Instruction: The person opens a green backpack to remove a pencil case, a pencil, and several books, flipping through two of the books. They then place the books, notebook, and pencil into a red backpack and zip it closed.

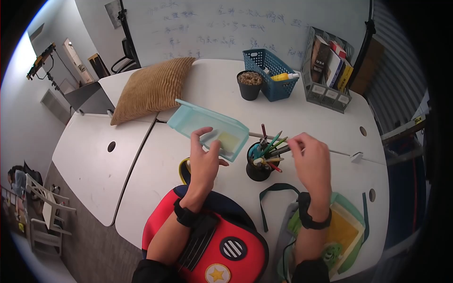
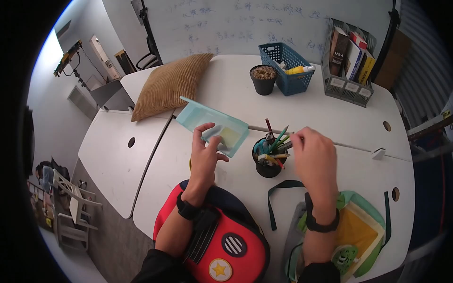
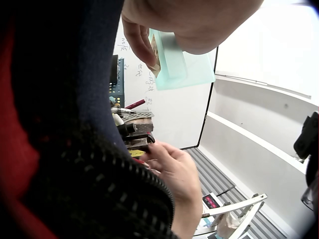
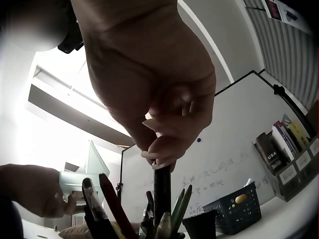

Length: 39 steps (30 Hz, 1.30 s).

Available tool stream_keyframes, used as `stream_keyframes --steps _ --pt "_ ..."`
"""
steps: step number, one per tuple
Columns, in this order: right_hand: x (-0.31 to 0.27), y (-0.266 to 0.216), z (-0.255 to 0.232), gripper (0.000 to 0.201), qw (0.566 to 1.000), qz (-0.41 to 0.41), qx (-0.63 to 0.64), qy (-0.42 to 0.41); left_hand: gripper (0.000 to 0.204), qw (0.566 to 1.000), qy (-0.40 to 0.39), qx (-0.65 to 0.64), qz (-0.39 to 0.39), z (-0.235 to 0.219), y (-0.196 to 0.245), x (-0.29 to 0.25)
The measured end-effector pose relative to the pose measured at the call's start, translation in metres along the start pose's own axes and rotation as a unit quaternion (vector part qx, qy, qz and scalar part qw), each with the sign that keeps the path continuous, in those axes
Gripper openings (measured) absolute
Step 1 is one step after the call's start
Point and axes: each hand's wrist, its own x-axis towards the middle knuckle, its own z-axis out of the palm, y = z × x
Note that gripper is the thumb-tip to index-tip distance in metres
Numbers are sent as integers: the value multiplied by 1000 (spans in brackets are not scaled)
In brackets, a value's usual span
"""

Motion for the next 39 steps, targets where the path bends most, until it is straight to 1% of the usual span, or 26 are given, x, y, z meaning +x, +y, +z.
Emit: stream_keyframes --steps 2,5,8,11,15,18,19,22,23,26,28,29,32,35,38,39 --pt "-4 -12 -22 21 996 33 31 71 41 1000 1 -1 2 0 0 -1" --pt "-12 -25 -48 23 983 74 137 97 41 1000 -4 -3 3 1 0 -1" --pt "-16 -19 -50 24 961 25 249 114 41 1000 -7 -1 4 1 -2 0" --pt "-18 -26 -50 22 969 38 223 104 41 1000 -4 5 1 1 -2 0" --pt "-12 -19 -37 11 997 22 43 61 41 1000 -5 11 1 2 -3 -1" --pt "-7 -14 -17 15 999 -35 -7 33 41 1000 -5 11 -4 2 -1 -1" --pt "-5 -11 -10 18 999 -27 -26 -6 41 1000 -5 11 -7 2 -1 -1" --pt "1 1 17 22 998 -51 -48 2 41 1000 -4 18 -3 2 -3 0" --pt "3 2 22 26 998 -50 -40 -5 41 1000 -4 16 -1 2 -3 0" --pt "5 1 33 26 997 -67 -21 29 41 1000 -4 8 3 1 -4 0" --pt "6 1 37 27 997 -71 -28 27 41 1000 -6 6 6 1 -5 1" --pt "6 1 38 28 997 -72 -31 26 41 1000 -6 6 5 0 -5 1" --pt "3 -6 27 27 991 -99 -59 65 41 1000 -8 6 1 1 -3 0" --pt "-1 -17 8 26 996 -56 1 63 41 1000 -7 0 1 1 -3 0" --pt "0 -12 13 21 996 -67 -23 46 41 1000 -9 -3 2 1 -3 -1" --pt "0 -8 17 20 996 -69 -51 13 41 1000 -10 -1 3 1 -3 -1"
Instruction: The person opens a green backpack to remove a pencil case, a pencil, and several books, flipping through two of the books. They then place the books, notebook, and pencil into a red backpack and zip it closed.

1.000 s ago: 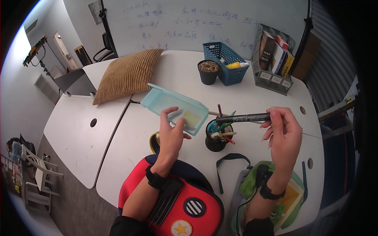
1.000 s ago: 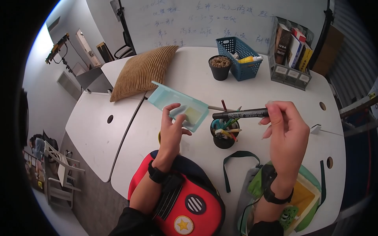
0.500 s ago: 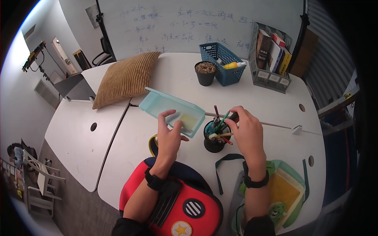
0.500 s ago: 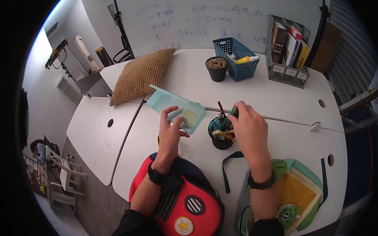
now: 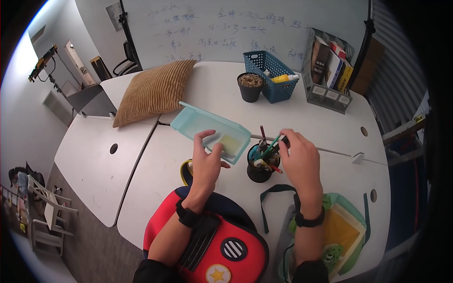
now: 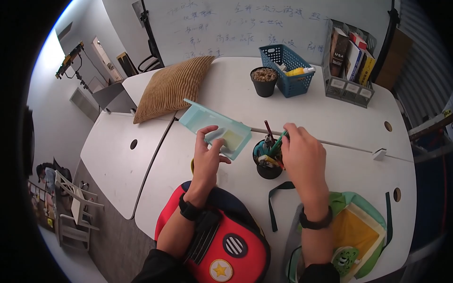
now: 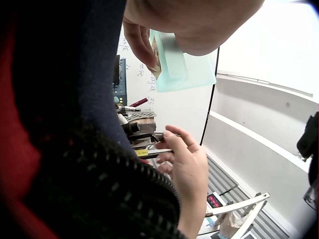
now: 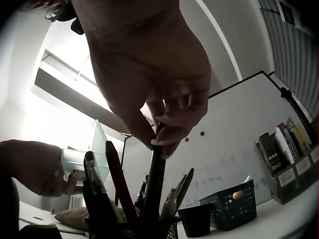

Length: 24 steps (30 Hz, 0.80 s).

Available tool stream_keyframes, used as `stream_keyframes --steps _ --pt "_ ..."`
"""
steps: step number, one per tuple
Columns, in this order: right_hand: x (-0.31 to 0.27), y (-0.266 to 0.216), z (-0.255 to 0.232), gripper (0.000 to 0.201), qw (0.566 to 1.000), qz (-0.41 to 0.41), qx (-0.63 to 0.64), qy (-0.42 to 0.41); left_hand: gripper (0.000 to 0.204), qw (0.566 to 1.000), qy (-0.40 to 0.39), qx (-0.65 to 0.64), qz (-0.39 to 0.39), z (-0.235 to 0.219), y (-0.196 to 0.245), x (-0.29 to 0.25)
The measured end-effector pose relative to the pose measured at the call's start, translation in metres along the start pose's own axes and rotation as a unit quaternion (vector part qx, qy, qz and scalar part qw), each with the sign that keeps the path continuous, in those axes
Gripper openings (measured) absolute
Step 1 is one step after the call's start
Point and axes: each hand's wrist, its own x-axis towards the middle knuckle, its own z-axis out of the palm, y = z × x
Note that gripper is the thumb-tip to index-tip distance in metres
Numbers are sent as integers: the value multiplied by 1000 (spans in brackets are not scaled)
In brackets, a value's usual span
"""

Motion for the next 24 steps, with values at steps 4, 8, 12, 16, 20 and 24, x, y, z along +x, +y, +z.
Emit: stream_keyframes --steps 4,8,12,16,20,24 --pt "-4 10 17 15 995 -17 -22 -97 41 1000 2 7 6 0 0 1" --pt "-1 13 13 15 987 -8 -9 -162 41 1000 2 10 2 -1 -1 1" --pt "6 15 8 17 997 1 64 -44 41 1000 2 6 2 0 0 1" --pt "11 18 17 24 996 -53 63 29 41 1000 -3 -1 2 -1 -1 0" --pt "3 32 40 32 993 -102 -45 29 41 1000 1 5 2 0 0 0" --pt "2 34 48 33 996 -42 10 -75 41 1000 2 3 2 0 1 0"
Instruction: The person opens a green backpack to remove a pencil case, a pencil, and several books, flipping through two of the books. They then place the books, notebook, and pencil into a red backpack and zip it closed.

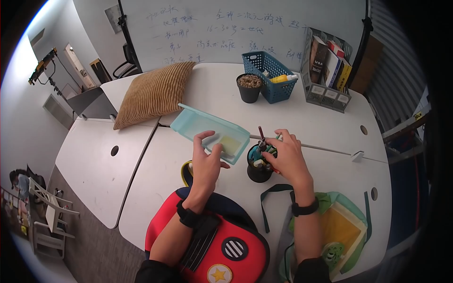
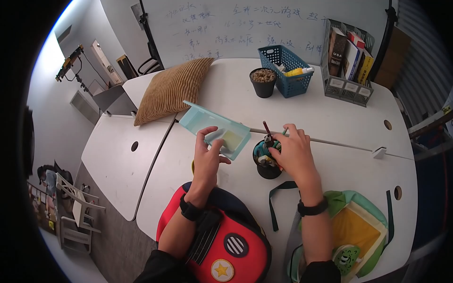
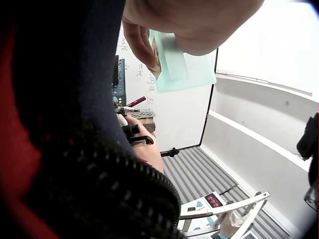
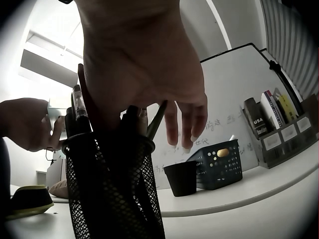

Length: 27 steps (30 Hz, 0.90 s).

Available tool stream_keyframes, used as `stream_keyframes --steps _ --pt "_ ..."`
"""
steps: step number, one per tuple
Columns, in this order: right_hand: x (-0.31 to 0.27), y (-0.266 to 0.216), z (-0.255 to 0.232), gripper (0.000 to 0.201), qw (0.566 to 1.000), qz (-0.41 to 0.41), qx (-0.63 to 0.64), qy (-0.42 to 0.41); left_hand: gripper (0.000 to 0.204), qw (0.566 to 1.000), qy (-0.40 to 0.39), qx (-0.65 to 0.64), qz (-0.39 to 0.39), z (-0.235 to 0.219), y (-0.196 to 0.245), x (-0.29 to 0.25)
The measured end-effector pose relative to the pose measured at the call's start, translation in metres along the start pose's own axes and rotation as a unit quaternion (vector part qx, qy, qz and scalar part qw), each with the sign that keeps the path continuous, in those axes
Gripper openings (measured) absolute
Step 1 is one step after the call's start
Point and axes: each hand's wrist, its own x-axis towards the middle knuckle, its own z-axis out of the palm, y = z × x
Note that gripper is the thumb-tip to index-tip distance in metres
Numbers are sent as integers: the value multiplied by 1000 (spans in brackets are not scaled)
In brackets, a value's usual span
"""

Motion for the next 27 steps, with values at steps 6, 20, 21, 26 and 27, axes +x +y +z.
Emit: stream_keyframes --steps 6,20,21,26,27 --pt "1 -3 -4 26 998 38 50 -28 41 1000 -3 2 -3 0 0 0" --pt "10 -6 -2 16 981 107 145 68 40 1000 -5 4 3 -1 -2 1" --pt "10 -6 -3 16 982 107 145 64 40 1000 -5 3 2 -1 -2 1" --pt "6 -1 -4 18 994 15 111 7 39 1000 -5 1 -1 -1 0 0" --pt "5 -2 -5 18 994 18 110 -11 39 1000 -5 1 0 -1 -1 0"
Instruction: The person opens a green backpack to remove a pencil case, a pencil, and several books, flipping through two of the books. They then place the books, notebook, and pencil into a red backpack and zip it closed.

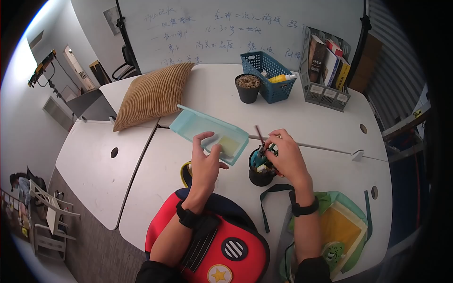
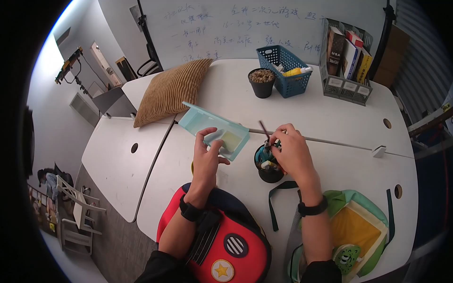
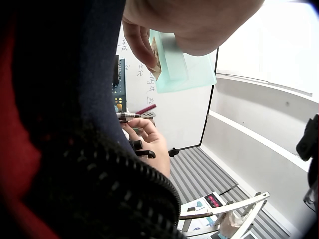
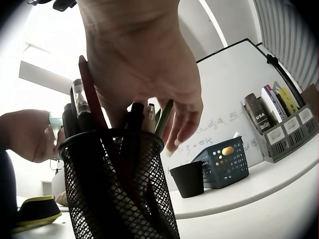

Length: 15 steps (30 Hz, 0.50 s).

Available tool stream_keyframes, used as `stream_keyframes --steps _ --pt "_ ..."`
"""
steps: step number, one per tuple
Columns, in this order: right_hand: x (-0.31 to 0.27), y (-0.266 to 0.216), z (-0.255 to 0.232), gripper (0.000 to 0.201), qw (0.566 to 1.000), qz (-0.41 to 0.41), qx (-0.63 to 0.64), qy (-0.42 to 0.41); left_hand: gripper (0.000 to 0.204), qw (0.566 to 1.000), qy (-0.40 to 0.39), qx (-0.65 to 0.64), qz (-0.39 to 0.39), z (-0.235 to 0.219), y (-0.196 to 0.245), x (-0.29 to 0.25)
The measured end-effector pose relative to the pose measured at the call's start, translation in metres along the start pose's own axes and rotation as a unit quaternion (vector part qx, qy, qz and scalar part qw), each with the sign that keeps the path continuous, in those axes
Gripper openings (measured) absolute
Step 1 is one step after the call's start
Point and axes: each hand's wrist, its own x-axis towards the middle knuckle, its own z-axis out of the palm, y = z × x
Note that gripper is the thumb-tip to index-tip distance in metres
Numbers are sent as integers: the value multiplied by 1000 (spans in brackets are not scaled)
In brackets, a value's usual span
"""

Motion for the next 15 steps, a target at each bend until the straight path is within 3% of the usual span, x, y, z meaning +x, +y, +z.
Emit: stream_keyframes --steps 2,5,8,15 --pt "-3 -3 -2 19 999 11 -3 -34 38 1000 0 2 -1 0 0 0" --pt "-4 -1 -1 19 999 -12 -35 -15 38 1000 -1 5 -6 1 1 -1" --pt "0 -2 7 17 998 31 -50 -7 38 1000 -4 6 -5 1 2 -2" --pt "0 -10 22 17 989 44 -132 53 38 1000 -5 9 2 1 -1 -1"
